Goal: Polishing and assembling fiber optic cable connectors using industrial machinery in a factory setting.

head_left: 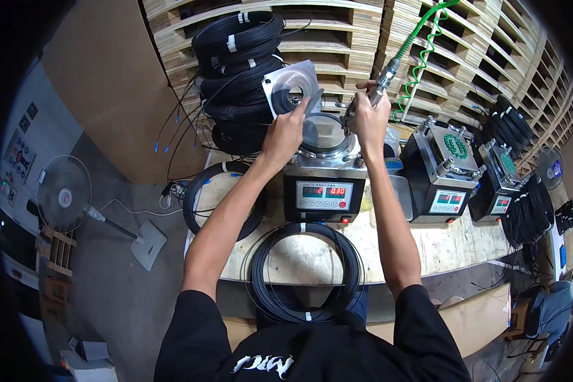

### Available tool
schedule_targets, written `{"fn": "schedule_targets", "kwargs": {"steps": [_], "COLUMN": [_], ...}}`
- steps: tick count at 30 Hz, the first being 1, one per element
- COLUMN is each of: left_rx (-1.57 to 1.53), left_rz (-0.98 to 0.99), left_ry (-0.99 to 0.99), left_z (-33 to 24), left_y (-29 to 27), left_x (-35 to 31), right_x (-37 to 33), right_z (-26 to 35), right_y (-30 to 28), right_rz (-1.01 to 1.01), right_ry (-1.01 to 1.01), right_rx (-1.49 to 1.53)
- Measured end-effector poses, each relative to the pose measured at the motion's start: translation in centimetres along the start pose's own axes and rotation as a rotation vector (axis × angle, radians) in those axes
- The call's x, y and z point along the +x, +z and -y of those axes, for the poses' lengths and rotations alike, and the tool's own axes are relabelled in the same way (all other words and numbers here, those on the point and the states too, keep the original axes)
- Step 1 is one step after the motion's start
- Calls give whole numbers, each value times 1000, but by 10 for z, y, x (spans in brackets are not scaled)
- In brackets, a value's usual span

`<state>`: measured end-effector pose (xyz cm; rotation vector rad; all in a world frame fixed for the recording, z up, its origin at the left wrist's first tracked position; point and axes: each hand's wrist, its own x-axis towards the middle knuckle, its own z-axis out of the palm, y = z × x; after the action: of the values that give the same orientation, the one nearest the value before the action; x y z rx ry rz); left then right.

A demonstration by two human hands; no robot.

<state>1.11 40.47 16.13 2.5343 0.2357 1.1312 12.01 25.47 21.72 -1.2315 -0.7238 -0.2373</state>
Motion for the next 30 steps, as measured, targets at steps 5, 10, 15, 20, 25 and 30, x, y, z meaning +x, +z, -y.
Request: {"fn": "schedule_targets", "kwargs": {"steps": [5,10,15,20,25,30], "left_rx": [-23,-10,-20,-78,-68,64], "left_rz": [-28,10,-2,40,398,761], "left_ry": [1,-14,-19,-35,264,299], "left_z": [4,2,1,0,0,6], "left_y": [-1,0,-2,-5,-16,-24], "left_x": [0,2,2,2,25,39], "right_x": [10,24,23,10,18,5], "right_z": [-9,-29,-20,4,5,40], "right_y": [-27,-45,-54,-72,-119,-141], "right_rz": [277,190,161,251,190,161], "right_ry": [89,1,37,160,184,329], "right_rx": [-123,-151,-90,-93,-109,27]}}
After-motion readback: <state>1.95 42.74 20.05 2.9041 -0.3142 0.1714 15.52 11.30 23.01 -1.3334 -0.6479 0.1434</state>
